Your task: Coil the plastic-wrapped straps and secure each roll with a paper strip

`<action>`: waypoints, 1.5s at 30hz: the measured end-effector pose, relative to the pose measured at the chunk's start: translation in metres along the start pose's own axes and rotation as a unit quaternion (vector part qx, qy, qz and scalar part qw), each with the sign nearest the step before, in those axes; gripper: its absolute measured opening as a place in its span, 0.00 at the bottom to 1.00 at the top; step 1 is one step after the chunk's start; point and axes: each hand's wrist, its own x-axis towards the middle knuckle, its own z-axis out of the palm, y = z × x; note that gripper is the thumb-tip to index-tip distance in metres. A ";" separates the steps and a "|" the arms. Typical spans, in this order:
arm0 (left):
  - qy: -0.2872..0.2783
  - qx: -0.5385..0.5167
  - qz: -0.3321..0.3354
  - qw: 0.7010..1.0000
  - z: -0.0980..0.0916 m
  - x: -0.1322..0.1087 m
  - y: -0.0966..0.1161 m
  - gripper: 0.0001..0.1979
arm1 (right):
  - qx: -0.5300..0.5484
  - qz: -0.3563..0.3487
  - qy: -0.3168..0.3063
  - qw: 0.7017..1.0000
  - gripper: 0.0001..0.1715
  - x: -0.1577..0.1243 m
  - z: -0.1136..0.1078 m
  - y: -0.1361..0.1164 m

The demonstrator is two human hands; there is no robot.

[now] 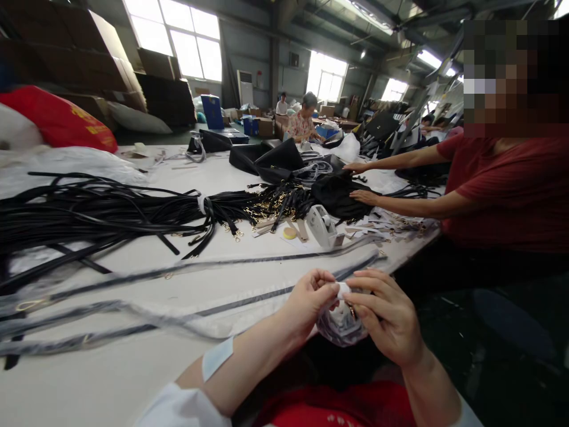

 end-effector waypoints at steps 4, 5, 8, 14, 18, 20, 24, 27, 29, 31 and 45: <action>0.020 -0.017 -0.013 1.000 0.000 0.000 0.005 0.16 | 0.017 0.037 0.022 0.999 0.13 -0.004 0.000 0.003; 0.023 -0.018 -0.020 0.999 0.000 0.000 0.006 0.15 | 0.023 0.059 0.039 0.997 0.12 -0.005 0.000 0.005; 0.024 -0.014 -0.037 0.999 0.000 0.000 0.007 0.13 | 0.030 0.159 0.057 0.985 0.12 -0.008 0.002 0.009; 0.040 0.047 0.003 0.998 -0.008 0.007 0.002 0.12 | 0.262 0.404 -0.167 0.860 0.22 -0.020 0.020 0.010; 0.107 0.145 0.116 0.977 -0.021 0.020 -0.003 0.20 | 0.324 0.484 -0.133 0.802 0.22 0.013 0.012 0.052; 0.114 0.181 0.159 0.964 -0.026 0.024 -0.003 0.21 | 0.316 0.482 0.006 0.817 0.23 0.048 -0.003 0.089; 0.094 0.233 0.197 0.948 -0.029 0.021 0.002 0.17 | 0.242 0.463 0.079 0.849 0.31 0.098 -0.026 0.142; 0.077 0.265 0.204 0.939 -0.027 0.017 0.005 0.13 | 0.239 0.443 0.049 0.863 0.33 0.090 -0.020 0.145; 0.071 0.274 0.208 0.936 -0.025 0.017 0.005 0.11 | 0.247 0.434 0.018 0.866 0.33 0.068 -0.008 0.138; 0.062 0.273 0.206 0.938 -0.023 0.019 0.004 0.10 | 0.252 0.435 -0.003 0.864 0.34 0.042 0.005 0.130; 0.100 0.401 0.228 0.882 -0.021 0.030 -0.005 0.08 | 0.291 0.471 -0.112 0.825 0.28 -0.035 0.007 0.064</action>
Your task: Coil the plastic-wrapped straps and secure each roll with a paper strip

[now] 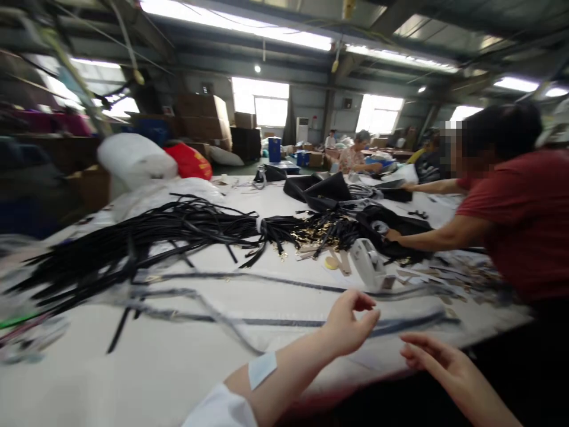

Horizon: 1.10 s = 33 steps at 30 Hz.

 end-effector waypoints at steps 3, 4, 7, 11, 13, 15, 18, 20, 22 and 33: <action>-0.074 0.116 -0.009 0.990 -0.015 0.020 -0.003 0.13 | -0.021 0.036 -0.010 0.999 0.31 0.000 -0.006 0.005; -0.108 0.187 0.000 0.977 -0.023 0.026 -0.004 0.14 | -0.024 0.041 -0.014 0.999 0.32 0.001 -0.007 0.007; -0.164 0.431 0.006 0.887 -0.051 0.035 -0.011 0.17 | -0.022 0.058 -0.035 0.997 0.33 0.000 -0.004 0.011; -0.143 0.530 -0.046 0.835 -0.086 0.040 -0.032 0.16 | -0.025 0.046 -0.049 0.997 0.31 -0.006 0.004 0.011; -0.128 0.558 -0.070 0.817 -0.100 0.044 -0.044 0.19 | -0.032 0.021 -0.047 0.998 0.29 -0.008 0.007 0.011; -0.122 0.580 -0.101 0.799 -0.111 0.048 -0.053 0.21 | -0.036 0.007 -0.055 0.998 0.28 -0.010 0.008 0.012; -0.129 0.593 -0.158 0.779 -0.122 0.051 -0.056 0.19 | -0.035 0.021 -0.059 0.997 0.28 -0.013 0.002 0.020; -0.140 0.591 -0.191 0.771 -0.125 0.054 -0.051 0.19 | -0.032 0.038 -0.046 0.998 0.28 -0.013 -0.004 0.026; -0.158 0.582 -0.207 0.770 -0.121 0.056 -0.040 0.19 | -0.025 0.051 -0.037 0.998 0.30 -0.013 -0.008 0.029; -0.452 0.277 0.169 0.831 -0.003 -0.057 0.045 0.11 | 0.366 0.062 0.010 0.929 0.19 -0.023 0.013 -0.024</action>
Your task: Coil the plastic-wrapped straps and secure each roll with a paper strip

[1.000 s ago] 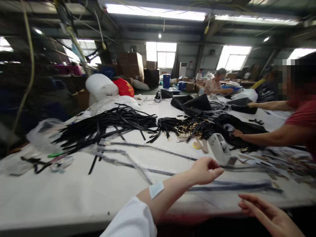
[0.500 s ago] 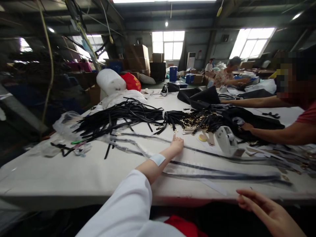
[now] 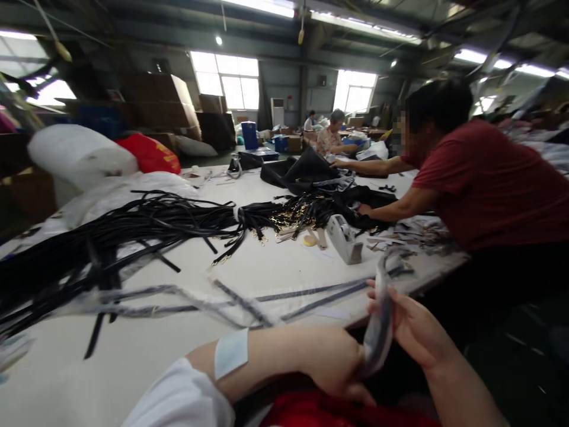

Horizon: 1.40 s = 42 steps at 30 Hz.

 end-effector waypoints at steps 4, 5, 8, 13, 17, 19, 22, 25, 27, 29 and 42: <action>-0.036 -0.326 0.029 0.944 0.009 0.013 0.005 0.19 | -0.021 0.011 -0.071 0.997 0.18 -0.045 -0.015 -0.020; -0.025 -0.417 0.014 0.908 0.007 0.020 0.001 0.22 | -0.061 0.042 -0.117 0.990 0.20 -0.059 -0.020 -0.021; 0.044 -0.660 -0.035 0.750 -0.003 0.048 -0.015 0.32 | -0.202 0.124 -0.243 0.941 0.25 -0.093 -0.038 -0.017; 0.309 -0.824 -0.115 0.460 -0.026 0.076 -0.042 0.17 | -0.305 0.161 -0.171 0.923 0.35 -0.100 -0.097 -0.009; 0.364 -0.791 -0.093 0.483 -0.031 0.071 -0.051 0.20 | -0.353 0.034 0.219 0.909 0.31 -0.099 -0.177 -0.036; 0.350 -0.772 -0.089 0.524 -0.025 0.065 -0.053 0.21 | -0.372 -0.027 0.398 0.839 0.26 -0.100 -0.212 -0.053; 0.320 -0.699 -0.062 0.637 -0.014 0.060 -0.054 0.24 | -0.505 -0.065 0.490 0.708 0.21 -0.087 -0.226 -0.064; 0.196 -0.578 -0.034 0.792 0.003 0.060 -0.052 0.28 | -0.561 -0.165 0.374 0.720 0.25 -0.057 -0.178 -0.048; 0.110 -0.494 -0.019 0.862 0.020 0.063 -0.047 0.30 | -0.490 -0.132 0.228 0.831 0.30 -0.037 -0.122 -0.028; 0.059 -0.412 0.004 0.909 0.038 0.065 -0.040 0.28 | -0.369 -0.067 0.068 0.924 0.35 -0.024 -0.065 -0.009; 0.108 -0.423 -0.004 0.900 0.009 0.069 -0.078 0.33 | -0.173 -0.053 0.064 0.981 0.20 -0.017 -0.018 0.004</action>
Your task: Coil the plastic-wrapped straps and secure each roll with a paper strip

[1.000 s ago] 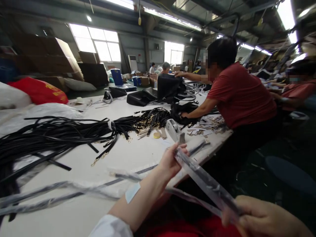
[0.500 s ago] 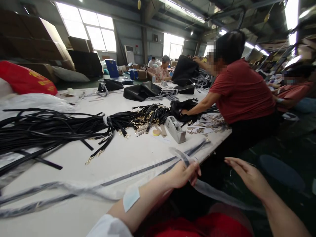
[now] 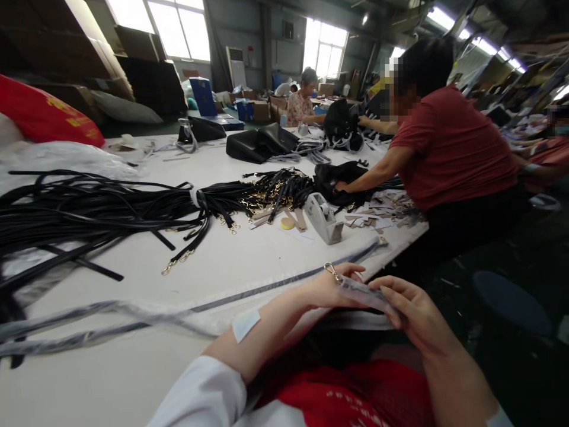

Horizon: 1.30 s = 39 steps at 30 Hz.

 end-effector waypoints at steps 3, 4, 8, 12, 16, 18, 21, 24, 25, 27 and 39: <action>-0.029 -0.111 -0.032 0.993 -0.017 -0.002 0.015 0.34 | -0.010 -0.026 0.045 0.999 0.19 -0.002 -0.007 0.001; -0.050 -0.122 -0.044 0.990 -0.020 -0.004 0.020 0.33 | -0.013 -0.030 0.053 0.998 0.19 -0.003 -0.009 0.001; -0.095 -0.145 -0.082 0.981 -0.024 -0.009 0.028 0.31 | -0.040 -0.037 0.060 0.997 0.18 -0.004 -0.016 0.003; -0.115 -0.155 -0.122 0.974 -0.019 -0.003 0.021 0.39 | -0.064 -0.038 0.061 0.995 0.18 -0.005 -0.021 0.006; -0.117 -0.093 -0.153 0.977 -0.009 0.001 0.014 0.32 | -0.098 -0.030 0.031 0.994 0.18 -0.006 -0.019 0.005; -0.132 -0.067 -0.159 0.976 -0.006 0.000 0.013 0.29 | -0.119 -0.026 0.004 0.993 0.18 -0.007 -0.017 0.003; -0.194 -0.082 -0.162 0.964 -0.004 -0.002 0.012 0.28 | -0.150 -0.021 -0.035 0.988 0.19 -0.009 -0.017 0.000; -0.282 -0.126 -0.178 0.934 -0.003 -0.003 0.014 0.27 | -0.182 -0.021 -0.058 0.981 0.19 -0.009 -0.019 0.000; -0.310 -0.136 -0.187 0.922 -0.001 -0.004 0.015 0.28 | -0.192 -0.020 -0.063 0.979 0.19 -0.009 -0.020 0.000; -0.363 -0.156 -0.200 0.897 0.003 -0.005 0.016 0.28 | -0.205 -0.018 -0.066 0.976 0.19 -0.009 -0.023 0.001; -0.156 -0.434 -0.118 0.879 0.022 -0.019 0.019 0.20 | -0.239 -0.038 -0.212 0.947 0.20 -0.010 0.000 0.001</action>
